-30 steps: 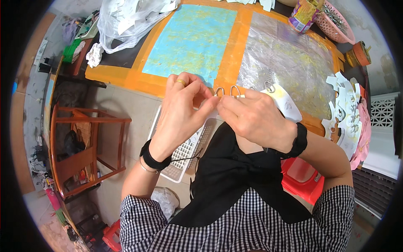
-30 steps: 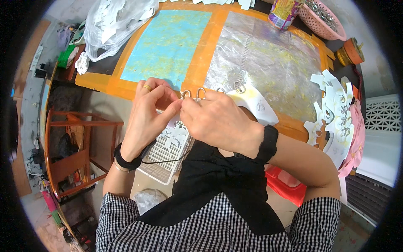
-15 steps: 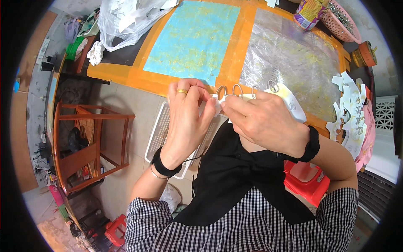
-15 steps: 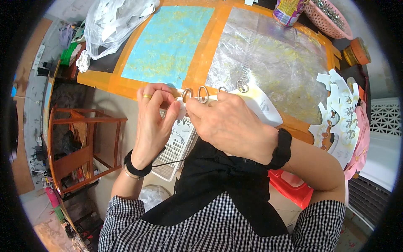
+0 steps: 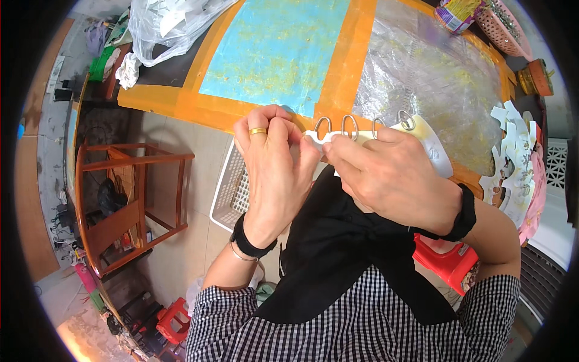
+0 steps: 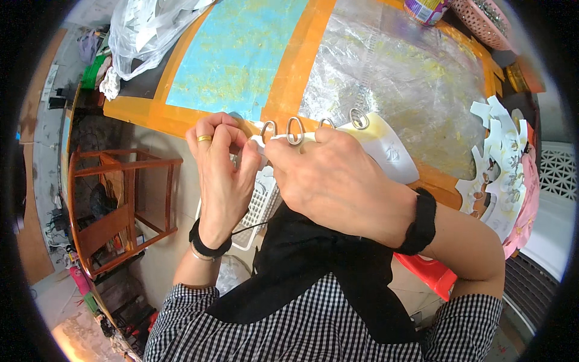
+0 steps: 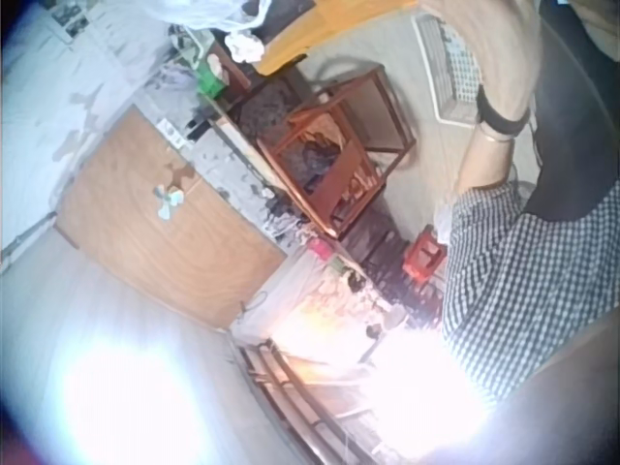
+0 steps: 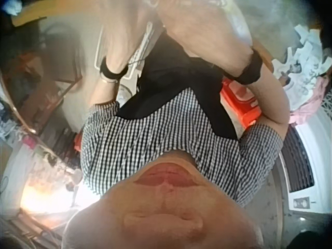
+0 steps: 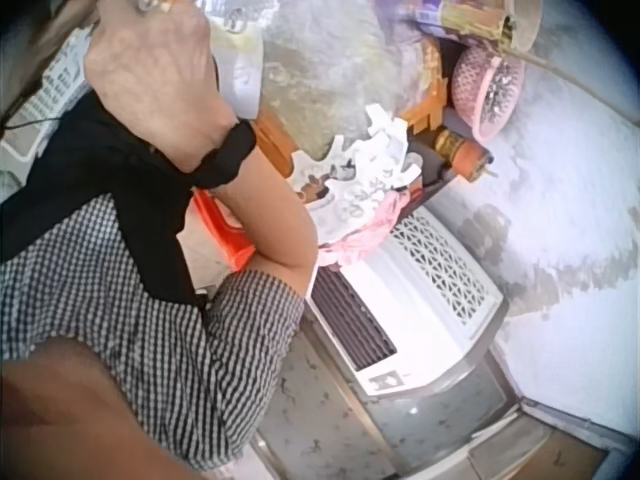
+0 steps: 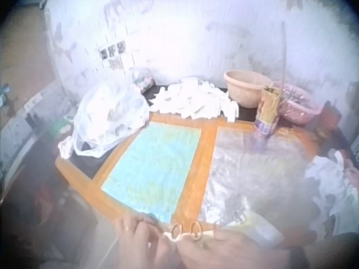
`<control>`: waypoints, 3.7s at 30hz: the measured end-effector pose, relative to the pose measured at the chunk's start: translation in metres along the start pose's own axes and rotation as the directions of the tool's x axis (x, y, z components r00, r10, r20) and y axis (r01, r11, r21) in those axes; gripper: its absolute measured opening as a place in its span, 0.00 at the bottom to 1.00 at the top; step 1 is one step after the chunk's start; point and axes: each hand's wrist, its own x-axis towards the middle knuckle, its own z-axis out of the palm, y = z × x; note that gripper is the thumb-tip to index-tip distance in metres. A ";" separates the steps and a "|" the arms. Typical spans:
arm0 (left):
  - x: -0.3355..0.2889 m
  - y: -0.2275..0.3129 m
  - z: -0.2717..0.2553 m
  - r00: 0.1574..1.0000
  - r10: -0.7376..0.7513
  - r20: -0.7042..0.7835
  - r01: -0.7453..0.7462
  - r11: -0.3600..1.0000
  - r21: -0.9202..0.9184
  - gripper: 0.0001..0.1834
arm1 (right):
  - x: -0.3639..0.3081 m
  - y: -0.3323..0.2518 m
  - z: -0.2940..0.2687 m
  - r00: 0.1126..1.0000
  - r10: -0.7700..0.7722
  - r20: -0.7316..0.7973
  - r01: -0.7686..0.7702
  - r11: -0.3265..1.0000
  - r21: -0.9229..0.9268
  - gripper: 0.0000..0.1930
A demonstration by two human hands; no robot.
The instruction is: Manually attaching metal eyelets or hooks to pre-cut white shoe material pieces.
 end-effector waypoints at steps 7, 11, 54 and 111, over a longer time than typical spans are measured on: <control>-0.001 0.004 0.004 0.997 -0.051 -0.054 0.049 0.998 -0.027 0.11 | 0.000 -0.001 -0.004 0.998 0.033 0.057 -0.034 0.999 0.017 0.04; -0.001 0.008 0.010 0.973 -0.191 -0.128 0.156 0.958 -0.242 0.12 | 0.000 -0.001 -0.001 0.999 0.044 0.009 -0.044 0.999 0.016 0.06; -0.003 -0.071 0.032 0.718 0.646 -0.258 -0.616 0.763 0.196 0.19 | 0.012 0.011 -0.022 0.967 -0.030 0.252 0.010 0.997 0.078 0.16; 0.011 0.003 -0.015 0.968 0.174 0.181 -0.111 0.943 -0.312 0.18 | -0.143 0.017 -0.132 0.842 0.536 0.069 -0.540 0.830 0.138 0.21</control>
